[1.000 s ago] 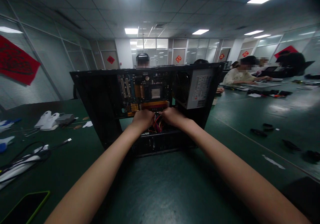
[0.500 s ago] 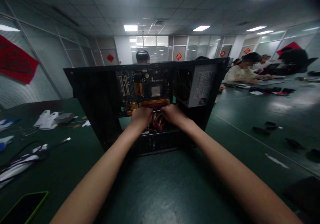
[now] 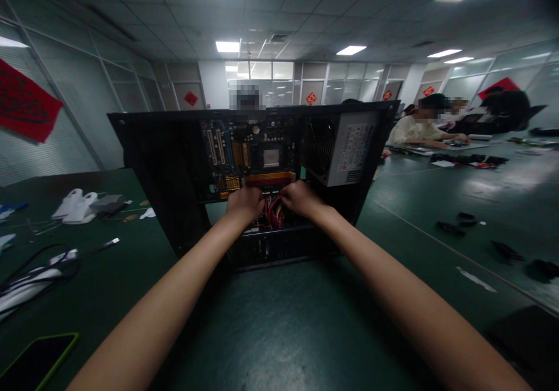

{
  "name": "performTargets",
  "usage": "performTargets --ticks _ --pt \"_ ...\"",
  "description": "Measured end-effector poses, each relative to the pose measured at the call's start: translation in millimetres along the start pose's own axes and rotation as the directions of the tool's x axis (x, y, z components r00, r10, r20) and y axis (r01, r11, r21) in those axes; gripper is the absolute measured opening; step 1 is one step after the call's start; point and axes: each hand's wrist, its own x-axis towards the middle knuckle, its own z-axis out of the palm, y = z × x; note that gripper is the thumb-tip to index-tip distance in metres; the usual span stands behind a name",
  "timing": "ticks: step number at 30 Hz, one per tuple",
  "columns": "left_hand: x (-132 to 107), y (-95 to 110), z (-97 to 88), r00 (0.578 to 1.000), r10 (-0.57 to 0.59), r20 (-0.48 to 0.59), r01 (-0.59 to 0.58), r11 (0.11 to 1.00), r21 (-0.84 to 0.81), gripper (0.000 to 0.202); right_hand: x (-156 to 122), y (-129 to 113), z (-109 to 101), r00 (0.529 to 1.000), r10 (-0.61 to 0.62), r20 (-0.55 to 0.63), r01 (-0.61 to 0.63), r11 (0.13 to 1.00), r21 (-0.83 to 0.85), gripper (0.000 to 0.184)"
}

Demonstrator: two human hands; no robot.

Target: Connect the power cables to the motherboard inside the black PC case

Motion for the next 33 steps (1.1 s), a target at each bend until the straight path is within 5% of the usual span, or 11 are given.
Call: performTargets --ticks 18,29,33 --pt "8 -5 6.8 1.000 -0.002 0.001 0.002 0.999 -0.034 0.035 -3 -7 -7 0.999 -0.017 0.045 0.024 0.987 -0.160 0.029" --pt "-12 -5 -6.8 0.996 0.018 -0.083 -0.018 1.000 -0.006 0.036 -11 -2 -10 0.993 0.053 -0.109 -0.054 0.998 -0.010 0.031" --pt "-23 -7 -11.0 0.984 0.105 -0.143 -0.109 0.994 -0.024 0.041 -38 -2 -19 0.987 0.029 -0.160 -0.027 1.000 0.016 0.032"
